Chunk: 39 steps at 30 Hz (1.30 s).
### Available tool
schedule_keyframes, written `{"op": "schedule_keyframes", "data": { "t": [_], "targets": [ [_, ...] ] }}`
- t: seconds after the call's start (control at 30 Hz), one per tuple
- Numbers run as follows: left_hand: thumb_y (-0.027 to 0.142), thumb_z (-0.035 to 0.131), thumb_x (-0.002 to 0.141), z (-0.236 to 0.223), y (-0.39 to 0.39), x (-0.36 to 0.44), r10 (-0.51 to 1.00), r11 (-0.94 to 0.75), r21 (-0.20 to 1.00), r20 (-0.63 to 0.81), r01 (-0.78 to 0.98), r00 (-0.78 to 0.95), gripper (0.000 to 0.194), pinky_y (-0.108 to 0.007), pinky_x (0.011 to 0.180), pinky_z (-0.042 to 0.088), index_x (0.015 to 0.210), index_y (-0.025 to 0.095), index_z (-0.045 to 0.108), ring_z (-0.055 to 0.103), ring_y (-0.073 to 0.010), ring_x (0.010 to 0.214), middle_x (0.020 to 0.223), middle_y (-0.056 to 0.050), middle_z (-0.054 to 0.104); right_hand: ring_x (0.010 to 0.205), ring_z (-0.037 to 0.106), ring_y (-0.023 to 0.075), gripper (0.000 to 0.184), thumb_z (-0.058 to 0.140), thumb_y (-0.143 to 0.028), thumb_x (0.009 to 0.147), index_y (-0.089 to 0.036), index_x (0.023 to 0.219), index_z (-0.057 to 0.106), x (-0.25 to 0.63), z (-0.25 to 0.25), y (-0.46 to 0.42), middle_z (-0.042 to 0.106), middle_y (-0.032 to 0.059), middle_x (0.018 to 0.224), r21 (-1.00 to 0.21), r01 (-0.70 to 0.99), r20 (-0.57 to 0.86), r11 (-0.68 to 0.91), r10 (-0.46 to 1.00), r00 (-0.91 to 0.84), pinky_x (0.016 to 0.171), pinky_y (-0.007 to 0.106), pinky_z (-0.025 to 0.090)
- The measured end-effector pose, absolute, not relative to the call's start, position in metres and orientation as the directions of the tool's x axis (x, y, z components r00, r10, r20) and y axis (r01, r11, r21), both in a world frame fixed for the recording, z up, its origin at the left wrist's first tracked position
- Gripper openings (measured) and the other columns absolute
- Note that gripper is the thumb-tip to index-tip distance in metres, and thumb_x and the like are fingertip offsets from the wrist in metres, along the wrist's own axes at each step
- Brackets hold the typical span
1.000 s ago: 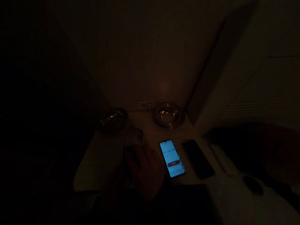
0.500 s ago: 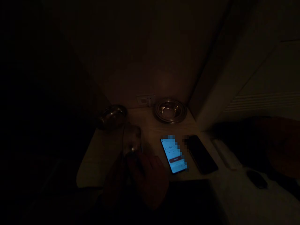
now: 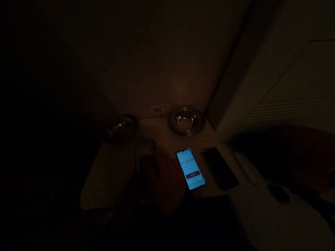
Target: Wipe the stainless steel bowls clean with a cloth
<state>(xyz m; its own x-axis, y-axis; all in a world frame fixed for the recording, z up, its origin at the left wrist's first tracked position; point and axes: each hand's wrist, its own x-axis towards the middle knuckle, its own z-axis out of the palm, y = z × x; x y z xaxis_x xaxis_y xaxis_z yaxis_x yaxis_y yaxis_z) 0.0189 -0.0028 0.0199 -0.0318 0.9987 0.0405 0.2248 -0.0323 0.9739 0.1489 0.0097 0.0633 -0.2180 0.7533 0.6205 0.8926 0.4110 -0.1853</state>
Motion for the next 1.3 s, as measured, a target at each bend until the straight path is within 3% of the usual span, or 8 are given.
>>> {"op": "schedule_keyframes", "data": {
  "t": [0.4,0.57,0.77,1.3],
  "targets": [
    [0.042,0.046,0.090,0.010,-0.003,0.014,1.000,-0.003,0.973,0.009,0.230,-0.026,0.040,-0.043,0.093,0.046,0.121,0.017,0.055,0.057,-0.0210,0.108,0.122,-0.011,0.057,0.084,0.055,0.0204,0.026,0.046,-0.015,0.091,-0.020,0.111,0.062,0.145,0.066,0.009,0.066,0.0074,0.102,-0.188,0.906,0.599,0.380,0.775,-0.201,0.069,0.033,0.041],
    [0.044,0.045,0.090,0.002,-0.003,0.011,0.998,0.045,0.965,-0.034,0.258,-0.045,0.042,-0.034,0.091,0.048,0.118,0.017,0.061,0.059,-0.0211,0.107,0.119,-0.013,0.062,0.085,0.055,0.0203,0.025,0.049,-0.016,0.090,-0.020,0.111,0.062,0.144,0.063,0.009,0.065,0.0086,0.103,-0.167,0.890,0.606,0.424,0.756,-0.246,0.068,0.033,0.041],
    [0.040,0.047,0.090,0.015,0.000,0.012,0.999,-0.003,0.970,0.012,0.243,-0.034,0.039,-0.044,0.094,0.045,0.121,0.017,0.055,0.056,-0.0211,0.108,0.124,-0.011,0.056,0.085,0.054,0.0201,0.028,0.048,-0.013,0.089,-0.019,0.113,0.062,0.145,0.064,0.009,0.064,0.0090,0.102,-0.160,0.909,0.594,0.384,0.773,-0.222,0.068,0.032,0.042],
    [0.038,0.048,0.090,0.020,0.002,0.014,0.999,-0.048,0.978,0.051,0.201,-0.011,0.036,-0.042,0.091,0.046,0.118,0.017,0.055,0.056,-0.0204,0.105,0.121,-0.010,0.056,0.082,0.055,0.0204,0.027,0.051,-0.013,0.088,-0.019,0.112,0.062,0.144,0.066,0.009,0.065,0.0091,0.101,-0.162,0.910,0.598,0.383,0.771,-0.218,0.066,0.033,0.042]
  ]
}}
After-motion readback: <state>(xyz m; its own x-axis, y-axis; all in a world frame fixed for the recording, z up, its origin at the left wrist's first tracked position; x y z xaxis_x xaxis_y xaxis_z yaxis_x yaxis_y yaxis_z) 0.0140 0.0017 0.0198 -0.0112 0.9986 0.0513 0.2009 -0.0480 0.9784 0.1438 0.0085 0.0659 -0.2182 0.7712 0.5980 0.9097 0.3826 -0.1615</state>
